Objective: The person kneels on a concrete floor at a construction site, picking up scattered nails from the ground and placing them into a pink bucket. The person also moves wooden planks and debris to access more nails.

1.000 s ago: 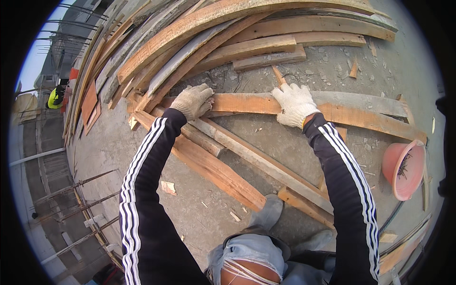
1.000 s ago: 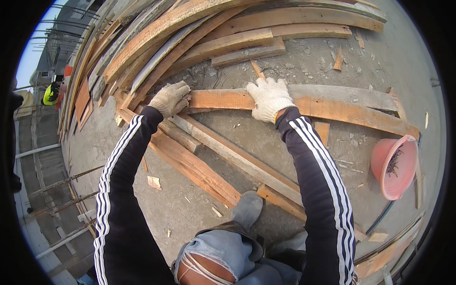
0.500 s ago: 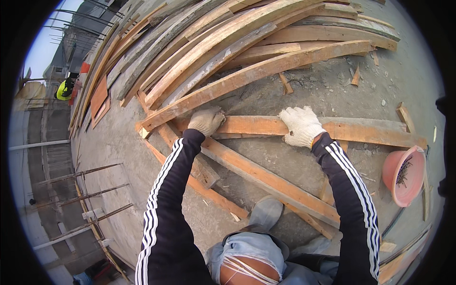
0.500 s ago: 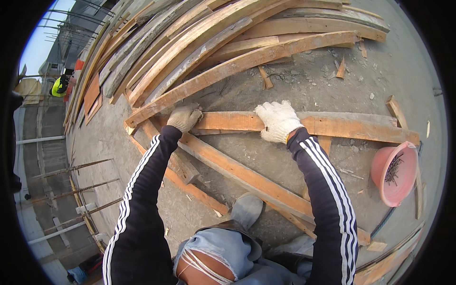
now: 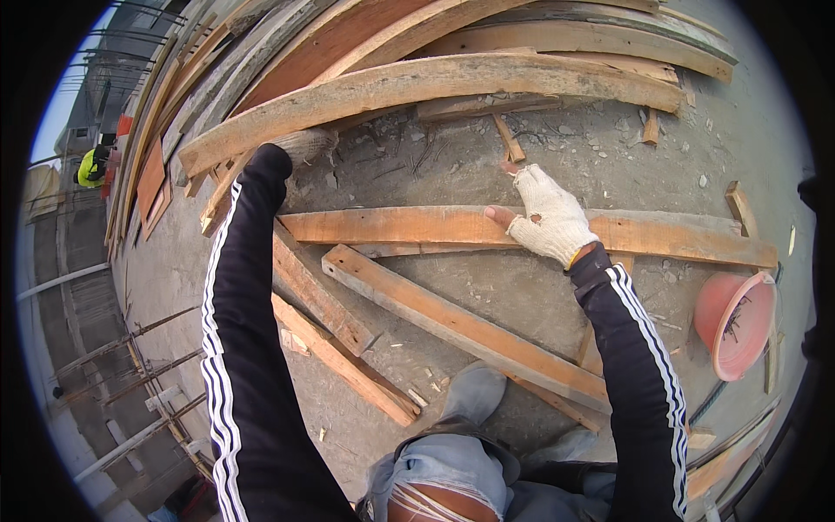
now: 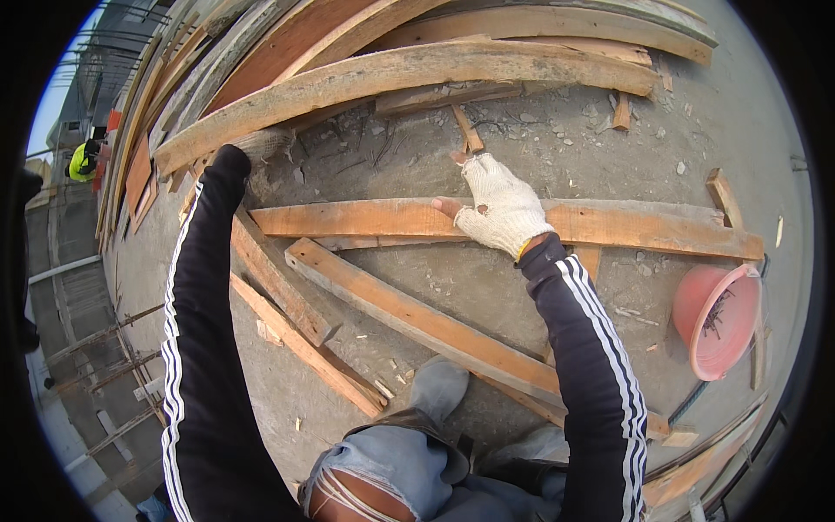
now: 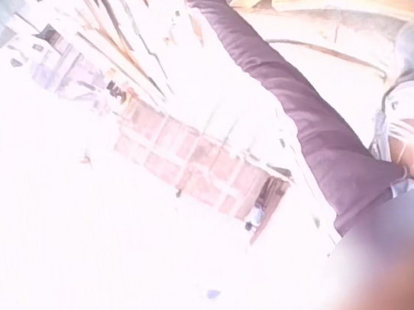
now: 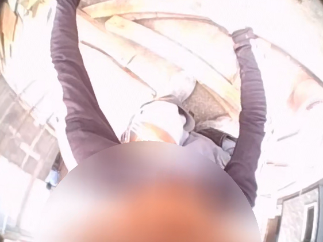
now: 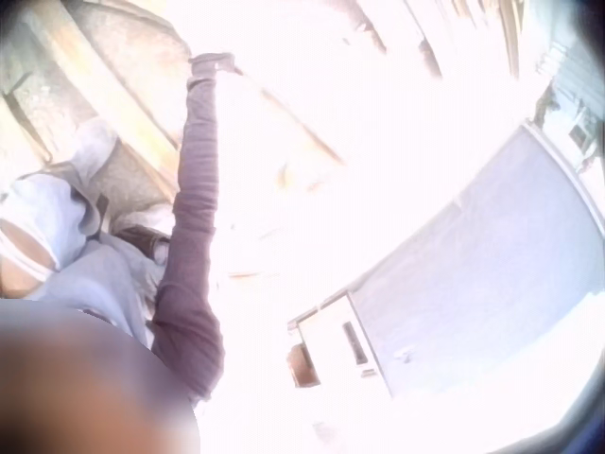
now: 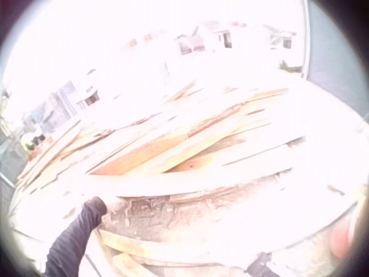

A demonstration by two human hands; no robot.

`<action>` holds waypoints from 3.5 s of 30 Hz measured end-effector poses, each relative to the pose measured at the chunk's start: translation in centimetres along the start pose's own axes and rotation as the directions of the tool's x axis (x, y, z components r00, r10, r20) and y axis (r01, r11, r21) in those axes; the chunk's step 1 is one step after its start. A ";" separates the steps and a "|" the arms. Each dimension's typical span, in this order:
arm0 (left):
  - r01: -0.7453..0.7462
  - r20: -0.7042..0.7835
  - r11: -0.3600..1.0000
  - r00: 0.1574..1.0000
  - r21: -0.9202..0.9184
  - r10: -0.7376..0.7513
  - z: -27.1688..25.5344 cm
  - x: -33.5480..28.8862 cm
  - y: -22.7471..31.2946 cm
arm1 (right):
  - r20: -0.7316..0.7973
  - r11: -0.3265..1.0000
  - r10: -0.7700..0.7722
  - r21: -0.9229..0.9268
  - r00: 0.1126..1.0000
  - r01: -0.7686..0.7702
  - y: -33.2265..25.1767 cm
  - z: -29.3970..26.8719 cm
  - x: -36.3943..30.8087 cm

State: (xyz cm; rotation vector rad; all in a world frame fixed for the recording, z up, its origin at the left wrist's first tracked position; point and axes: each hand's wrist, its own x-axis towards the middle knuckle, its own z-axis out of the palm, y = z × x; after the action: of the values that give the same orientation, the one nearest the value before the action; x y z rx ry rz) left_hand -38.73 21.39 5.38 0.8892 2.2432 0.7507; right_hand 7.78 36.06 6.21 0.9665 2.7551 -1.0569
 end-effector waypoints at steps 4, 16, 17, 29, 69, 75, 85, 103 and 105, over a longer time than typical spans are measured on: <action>0.207 0.168 0.978 0.964 0.017 -0.207 -6.2 1.9 6.5 | 0.048 1.000 -0.009 0.004 0.999 0.009 -0.3 -0.2 0.1; 0.226 -0.018 0.958 0.974 0.175 -0.226 -10.8 7.4 16.2 | 0.057 0.886 0.157 0.432 0.986 -0.166 1.8 -0.2 1.1; 0.230 -0.012 0.949 0.972 0.217 -0.233 -10.5 7.3 16.3 | -0.057 0.844 0.206 0.516 0.977 -0.148 2.1 -0.3 1.4; -0.020 0.048 0.638 0.999 0.769 -0.026 0.9 -3.3 2.2 | -0.088 0.912 0.188 0.384 0.978 -0.141 3.2 -2.3 0.4; -0.140 -0.013 0.471 0.952 0.871 0.307 0.5 -4.1 -10.6 | -0.154 0.989 -0.075 -0.139 0.985 0.053 1.8 -0.1 -1.6; -0.209 0.035 0.378 0.907 0.902 0.419 1.0 -2.7 -10.9 | -0.149 0.988 -0.071 -0.147 0.986 0.049 2.3 0.4 -1.6; -0.270 0.031 0.547 0.913 0.792 0.406 2.8 -4.0 -6.3 | -0.135 0.984 0.028 -0.170 0.990 -0.051 1.9 -0.1 -1.7; -0.530 0.234 0.834 0.800 -0.156 0.552 22.7 -17.8 21.9 | 0.208 -0.847 0.348 0.487 0.914 0.212 2.0 1.5 -7.1; -0.447 0.153 0.830 0.843 -0.335 0.515 22.2 -18.4 21.3 | 0.010 -0.779 0.432 0.507 0.902 0.368 4.0 -1.6 -10.8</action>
State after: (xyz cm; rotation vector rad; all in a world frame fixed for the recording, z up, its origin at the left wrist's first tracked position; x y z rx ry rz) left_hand -3.84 27.01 11.27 1.3445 1.6494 1.1004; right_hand 19.07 33.51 7.68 -0.5540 0.2697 2.1079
